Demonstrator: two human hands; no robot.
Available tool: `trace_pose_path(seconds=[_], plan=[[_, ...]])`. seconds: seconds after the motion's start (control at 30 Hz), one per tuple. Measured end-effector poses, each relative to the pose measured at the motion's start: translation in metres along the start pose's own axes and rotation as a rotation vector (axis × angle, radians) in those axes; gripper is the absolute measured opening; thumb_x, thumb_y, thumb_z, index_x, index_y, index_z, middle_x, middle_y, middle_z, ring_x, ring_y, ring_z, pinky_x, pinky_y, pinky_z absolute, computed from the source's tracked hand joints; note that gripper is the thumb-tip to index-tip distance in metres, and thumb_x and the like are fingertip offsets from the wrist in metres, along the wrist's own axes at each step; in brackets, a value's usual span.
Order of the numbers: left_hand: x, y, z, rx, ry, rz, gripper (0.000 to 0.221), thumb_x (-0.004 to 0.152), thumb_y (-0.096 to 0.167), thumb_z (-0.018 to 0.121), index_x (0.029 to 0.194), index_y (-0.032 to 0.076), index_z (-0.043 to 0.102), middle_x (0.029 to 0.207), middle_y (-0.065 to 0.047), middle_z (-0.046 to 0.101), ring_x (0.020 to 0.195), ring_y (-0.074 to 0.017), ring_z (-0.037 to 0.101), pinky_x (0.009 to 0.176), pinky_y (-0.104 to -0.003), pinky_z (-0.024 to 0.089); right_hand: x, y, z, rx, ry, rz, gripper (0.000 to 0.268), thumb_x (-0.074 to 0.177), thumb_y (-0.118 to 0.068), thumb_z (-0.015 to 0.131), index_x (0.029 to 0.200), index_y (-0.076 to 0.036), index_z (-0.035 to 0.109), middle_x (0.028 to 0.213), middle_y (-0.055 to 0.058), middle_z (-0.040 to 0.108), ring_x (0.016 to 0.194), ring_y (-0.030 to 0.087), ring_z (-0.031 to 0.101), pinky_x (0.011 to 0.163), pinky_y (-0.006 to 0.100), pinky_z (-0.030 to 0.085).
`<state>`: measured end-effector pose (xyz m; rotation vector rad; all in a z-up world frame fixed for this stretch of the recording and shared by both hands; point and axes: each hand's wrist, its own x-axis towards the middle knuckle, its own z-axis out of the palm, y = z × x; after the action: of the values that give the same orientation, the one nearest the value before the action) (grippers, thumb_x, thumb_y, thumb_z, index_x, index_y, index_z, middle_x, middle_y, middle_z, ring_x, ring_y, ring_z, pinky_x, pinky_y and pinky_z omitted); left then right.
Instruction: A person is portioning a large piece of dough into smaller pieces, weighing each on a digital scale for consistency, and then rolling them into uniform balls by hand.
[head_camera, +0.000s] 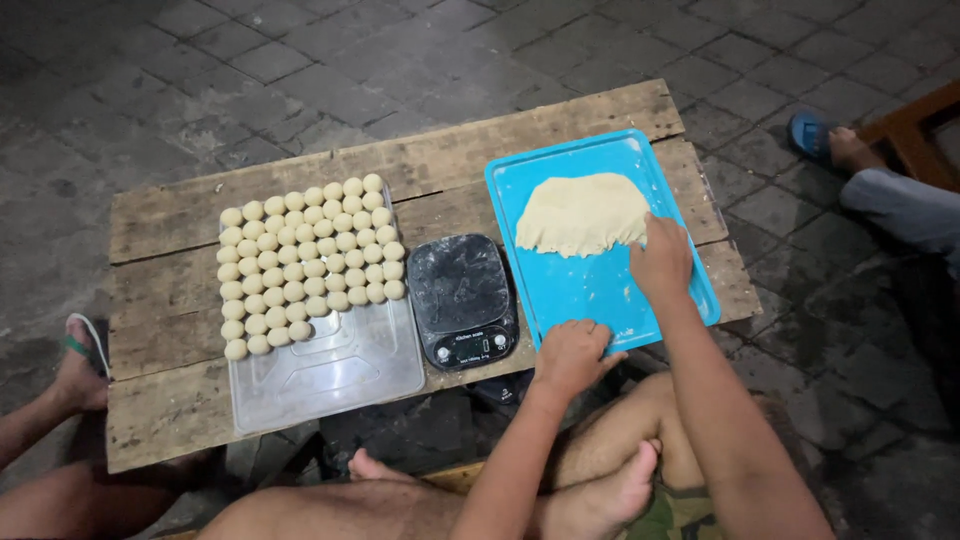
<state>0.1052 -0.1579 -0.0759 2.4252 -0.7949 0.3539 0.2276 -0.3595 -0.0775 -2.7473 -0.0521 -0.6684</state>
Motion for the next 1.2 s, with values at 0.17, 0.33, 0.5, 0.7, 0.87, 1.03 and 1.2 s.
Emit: trace_pose_path(seconds=[0.17, 0.33, 0.5, 0.7, 0.87, 1.03, 1.2], plan=[[0.001, 0.000, 0.000, -0.010, -0.025, -0.015, 0.038, 0.082, 0.047, 0.075, 0.086, 0.011, 0.066, 0.075, -0.009, 0.063, 0.071, -0.0343, 0.070, 0.062, -0.048, 0.057, -0.005, 0.014, 0.007, 0.069, -0.032, 0.158, 0.037, 0.080, -0.017, 0.085, 0.115, -0.009, 0.076, 0.099, 0.011, 0.065, 0.095, 0.036, 0.068, 0.085, 0.049, 0.057], [-0.002, -0.001, 0.000, -0.027, -0.037, -0.014, 0.039, 0.084, 0.049, 0.072, 0.087, 0.010, 0.066, 0.076, -0.011, 0.064, 0.072, -0.0359, 0.070, 0.063, -0.049, 0.057, -0.010, -0.006, -0.004, 0.104, 0.063, 0.093, 0.053, 0.072, -0.010, 0.089, 0.120, 0.002, 0.072, 0.118, 0.024, 0.064, 0.118, 0.044, 0.063, 0.098, 0.053, 0.052], [0.000, 0.000, -0.004, -0.029, -0.070, -0.022, 0.037, 0.087, 0.047, 0.072, 0.091, 0.011, 0.066, 0.077, -0.009, 0.064, 0.074, -0.0343, 0.071, 0.064, -0.048, 0.057, -0.010, 0.007, 0.006, 0.020, 0.052, -0.001, 0.038, 0.080, -0.011, 0.085, 0.116, -0.004, 0.076, 0.102, 0.012, 0.066, 0.098, 0.034, 0.069, 0.082, 0.048, 0.059], [-0.001, 0.000, -0.001, -0.032, -0.046, -0.026, 0.040, 0.084, 0.047, 0.074, 0.087, 0.008, 0.065, 0.075, -0.012, 0.063, 0.073, -0.0370, 0.070, 0.063, -0.050, 0.056, -0.014, 0.005, -0.011, 0.047, -0.154, 0.160, 0.022, 0.088, -0.017, 0.076, 0.109, -0.011, 0.078, 0.094, 0.012, 0.067, 0.089, 0.035, 0.071, 0.080, 0.048, 0.058], [-0.001, 0.001, 0.000, -0.028, -0.033, -0.037, 0.042, 0.082, 0.049, 0.074, 0.084, 0.008, 0.066, 0.075, -0.012, 0.064, 0.072, -0.0377, 0.071, 0.063, -0.051, 0.057, -0.019, 0.026, -0.020, 0.719, -0.390, 0.567, 0.033, 0.090, -0.020, 0.073, 0.119, -0.005, 0.070, 0.096, 0.010, 0.072, 0.085, 0.020, 0.067, 0.067, 0.033, 0.052], [-0.002, 0.002, -0.008, -0.053, -0.028, -0.068, 0.042, 0.080, 0.050, 0.076, 0.083, 0.010, 0.066, 0.075, -0.012, 0.065, 0.073, -0.0364, 0.071, 0.064, -0.050, 0.057, -0.036, -0.036, -0.082, 1.588, -0.284, 0.653, 0.020, 0.100, -0.008, 0.064, 0.119, -0.005, 0.065, 0.103, 0.008, 0.075, 0.082, 0.012, 0.070, 0.063, 0.020, 0.051], [-0.008, -0.005, 0.006, -1.278, 0.076, -0.700, 0.045, 0.107, 0.040, 0.056, 0.143, 0.013, 0.053, 0.111, -0.004, 0.073, 0.103, -0.0155, 0.070, 0.080, -0.029, 0.055, -0.074, -0.088, -0.095, 1.452, -0.122, 0.545, 0.029, 0.097, -0.004, 0.066, 0.123, 0.008, 0.062, 0.113, 0.013, 0.070, 0.088, 0.016, 0.068, 0.079, 0.031, 0.061]])
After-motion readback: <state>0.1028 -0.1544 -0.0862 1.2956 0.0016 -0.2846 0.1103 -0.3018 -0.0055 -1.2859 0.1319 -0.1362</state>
